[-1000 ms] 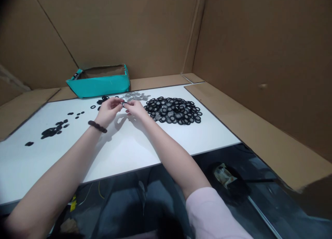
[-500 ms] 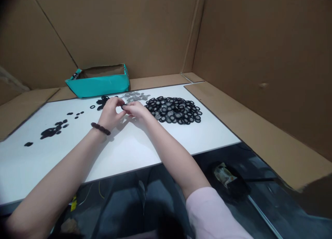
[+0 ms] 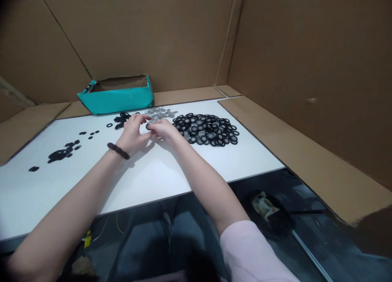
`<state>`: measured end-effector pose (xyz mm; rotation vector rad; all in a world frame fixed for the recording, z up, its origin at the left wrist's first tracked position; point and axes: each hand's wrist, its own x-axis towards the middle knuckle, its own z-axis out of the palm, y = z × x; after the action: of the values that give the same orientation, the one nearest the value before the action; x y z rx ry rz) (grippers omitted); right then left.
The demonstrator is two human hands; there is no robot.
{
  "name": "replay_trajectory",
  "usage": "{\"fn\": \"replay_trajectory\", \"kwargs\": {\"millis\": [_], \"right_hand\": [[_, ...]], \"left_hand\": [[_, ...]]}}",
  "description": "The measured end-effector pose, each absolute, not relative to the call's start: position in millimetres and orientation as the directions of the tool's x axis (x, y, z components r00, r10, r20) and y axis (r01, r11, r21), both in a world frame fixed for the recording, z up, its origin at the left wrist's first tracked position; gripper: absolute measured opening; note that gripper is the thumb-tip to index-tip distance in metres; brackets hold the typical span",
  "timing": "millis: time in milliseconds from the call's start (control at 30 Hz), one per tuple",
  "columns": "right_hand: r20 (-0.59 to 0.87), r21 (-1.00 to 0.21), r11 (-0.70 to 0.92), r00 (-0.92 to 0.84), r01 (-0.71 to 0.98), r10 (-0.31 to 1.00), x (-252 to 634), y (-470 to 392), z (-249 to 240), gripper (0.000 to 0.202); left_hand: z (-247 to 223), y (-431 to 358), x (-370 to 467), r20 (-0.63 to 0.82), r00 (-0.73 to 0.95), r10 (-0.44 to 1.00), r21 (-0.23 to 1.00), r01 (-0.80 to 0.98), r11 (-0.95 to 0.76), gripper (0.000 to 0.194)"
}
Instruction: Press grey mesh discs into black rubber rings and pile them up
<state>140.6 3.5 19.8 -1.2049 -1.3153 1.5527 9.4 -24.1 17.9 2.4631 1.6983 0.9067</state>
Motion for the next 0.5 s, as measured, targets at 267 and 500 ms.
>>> {"fn": "replay_trajectory", "kwargs": {"millis": [267, 500], "right_hand": [[-0.146, -0.989, -0.13, -0.334, 0.07, 0.931, 141.2, 3.2, 18.2, 0.02], [-0.156, -0.987, -0.137, -0.308, 0.081, 0.939, 141.5, 3.0, 18.3, 0.019]], "left_hand": [[21.2, -23.8, 8.3, 0.39, 0.272, 0.88, 0.347, 0.842, -0.413, 0.025], [19.8, -22.5, 8.6, 0.398, 0.242, 0.885, 0.339, 0.857, -0.388, 0.02]]}}
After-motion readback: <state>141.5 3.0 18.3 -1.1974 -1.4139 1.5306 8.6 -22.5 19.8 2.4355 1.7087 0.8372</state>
